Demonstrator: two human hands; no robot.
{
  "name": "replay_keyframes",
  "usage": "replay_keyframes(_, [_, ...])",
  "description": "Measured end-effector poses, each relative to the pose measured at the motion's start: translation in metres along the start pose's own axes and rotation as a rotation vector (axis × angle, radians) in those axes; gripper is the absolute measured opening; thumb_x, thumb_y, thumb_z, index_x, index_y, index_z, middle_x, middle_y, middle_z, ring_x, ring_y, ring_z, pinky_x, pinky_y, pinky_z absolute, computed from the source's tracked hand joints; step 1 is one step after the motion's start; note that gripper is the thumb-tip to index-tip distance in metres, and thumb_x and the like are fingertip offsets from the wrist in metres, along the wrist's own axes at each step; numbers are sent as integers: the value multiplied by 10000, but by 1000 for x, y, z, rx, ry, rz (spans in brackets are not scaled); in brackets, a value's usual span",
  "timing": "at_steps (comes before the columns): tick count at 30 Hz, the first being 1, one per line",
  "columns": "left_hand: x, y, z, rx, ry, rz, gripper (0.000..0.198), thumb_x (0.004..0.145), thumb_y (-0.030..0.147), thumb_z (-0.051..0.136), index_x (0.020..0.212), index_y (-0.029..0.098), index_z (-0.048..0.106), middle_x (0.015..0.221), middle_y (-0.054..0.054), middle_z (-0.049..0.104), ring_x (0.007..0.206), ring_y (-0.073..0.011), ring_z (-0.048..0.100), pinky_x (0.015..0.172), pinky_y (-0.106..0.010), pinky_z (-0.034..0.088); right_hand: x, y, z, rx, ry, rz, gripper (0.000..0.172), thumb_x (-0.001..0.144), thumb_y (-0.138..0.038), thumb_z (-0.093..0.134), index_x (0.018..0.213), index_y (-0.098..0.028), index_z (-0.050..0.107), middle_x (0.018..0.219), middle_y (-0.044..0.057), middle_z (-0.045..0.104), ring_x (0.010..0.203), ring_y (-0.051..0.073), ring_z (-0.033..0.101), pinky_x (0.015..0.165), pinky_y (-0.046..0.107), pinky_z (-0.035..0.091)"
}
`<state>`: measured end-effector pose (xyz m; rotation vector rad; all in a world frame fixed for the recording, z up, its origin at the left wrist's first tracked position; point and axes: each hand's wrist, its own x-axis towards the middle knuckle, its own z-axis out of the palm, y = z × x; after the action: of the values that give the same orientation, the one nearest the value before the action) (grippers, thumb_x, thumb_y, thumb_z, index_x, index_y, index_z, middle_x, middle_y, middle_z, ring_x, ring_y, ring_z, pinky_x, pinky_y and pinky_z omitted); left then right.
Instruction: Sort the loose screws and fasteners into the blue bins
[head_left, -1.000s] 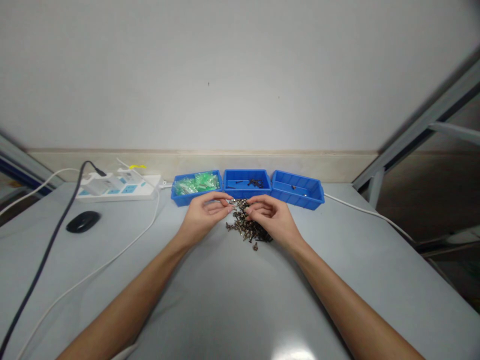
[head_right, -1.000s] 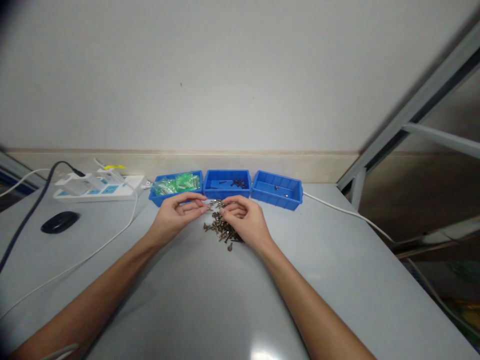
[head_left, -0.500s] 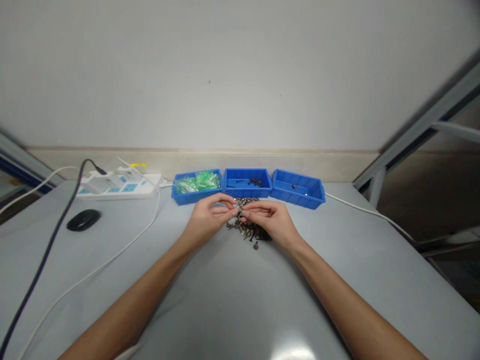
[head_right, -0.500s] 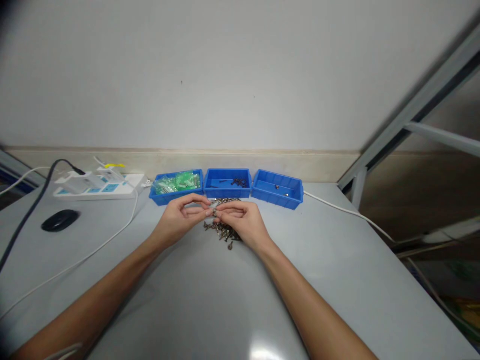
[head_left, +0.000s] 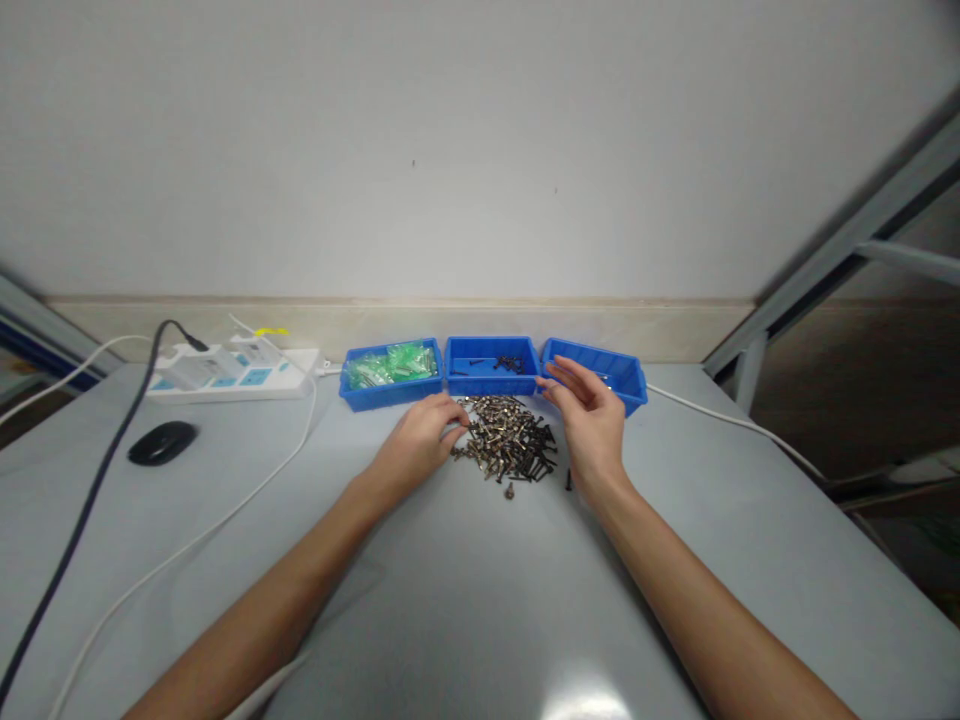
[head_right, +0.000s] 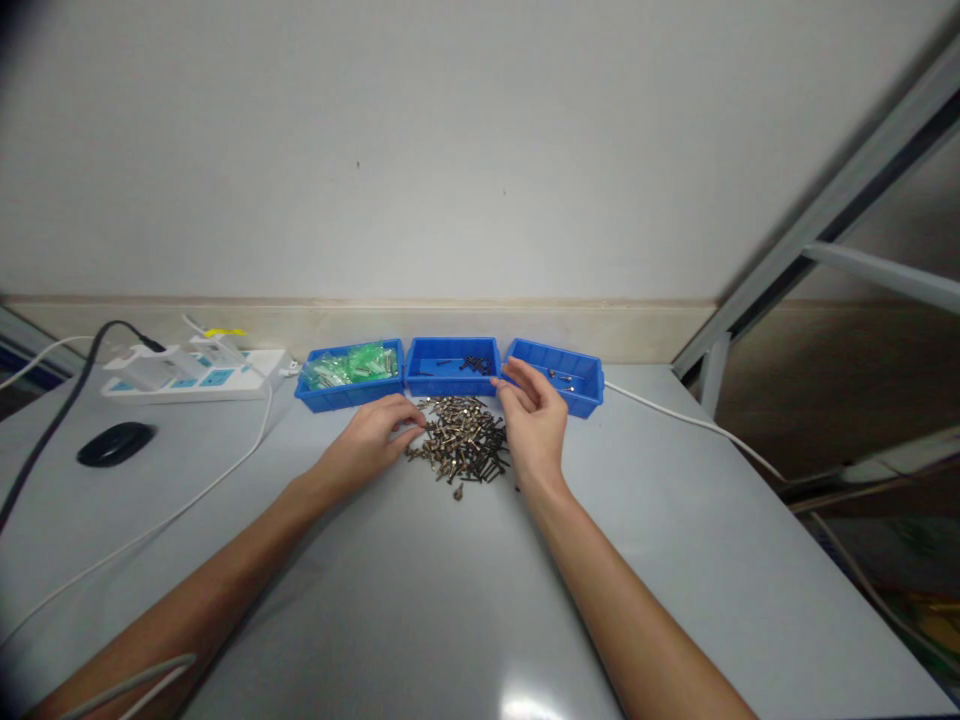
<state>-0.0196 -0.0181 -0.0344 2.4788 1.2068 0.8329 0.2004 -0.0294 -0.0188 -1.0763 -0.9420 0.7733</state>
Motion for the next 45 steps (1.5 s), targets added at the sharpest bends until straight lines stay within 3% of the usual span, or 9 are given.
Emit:
replay_keyframes(6, [-4,2,-6,13,36,-2,66,903,158,580,916,171,643,904,-52,672,818,-178,626,813,-322,501,-14,-8,8,-36,-186,68,324,773,-309,712,1069,-182,683,996,100,753,787,200,734,829,389,585])
replay_keyframes(13, [-6,6,-14,-27,124,31,76,903,166,597,931,172,667,875,-46,721,802,-176,663,784,-300,511,-19,-8,12,-162,-405,99,243,738,-211,668,975,-166,703,819,57,742,698,175,705,692,307,560])
replay_keyframes(16, [-6,13,-18,-27,161,65,74,906,182,611,943,171,674,899,-52,735,827,-177,682,803,-295,521,-21,-7,13,-194,-516,98,248,728,-212,692,968,-164,733,812,58,743,707,176,697,682,305,555])
replay_keyframes(20, [-6,24,-23,-57,181,100,69,898,181,627,933,171,686,888,-51,745,809,-171,691,778,-275,530,-25,-8,14,-65,-617,262,263,711,-272,752,956,-178,760,827,63,769,754,197,730,736,328,573])
replay_keyframes(23, [-6,28,-24,-82,177,114,65,902,204,631,931,179,684,891,-48,746,809,-169,693,781,-276,534,-26,-11,14,-5,-592,347,260,681,-325,797,900,-185,776,774,62,774,753,216,742,750,343,580])
replay_keyframes(28, [-7,15,-15,-27,133,96,120,899,211,626,1009,171,654,936,-61,723,847,-181,671,812,-299,519,-18,-12,16,-38,-479,300,260,684,-391,808,832,-179,782,728,69,766,699,211,726,728,347,575])
replay_keyframes(34, [-3,-3,0,120,-35,-7,64,884,228,603,898,173,632,882,-59,660,868,-212,615,807,-334,480,-5,-11,15,100,-278,170,429,747,-322,765,1164,-246,700,1236,81,701,1087,238,685,971,408,524])
replay_keyframes(37, [0,-1,1,128,-68,-23,68,891,172,556,861,166,616,848,-51,627,841,-201,583,780,-324,462,-6,-12,12,98,-271,161,530,746,-314,769,1257,-266,638,1295,82,667,1165,243,644,973,405,524])
replay_keyframes(45, [-2,7,-9,167,0,48,133,968,178,470,902,162,584,889,-58,607,875,-203,552,810,-335,461,-11,-13,10,-8,-384,197,309,764,-370,719,1023,-202,715,975,79,768,782,193,725,753,338,567])
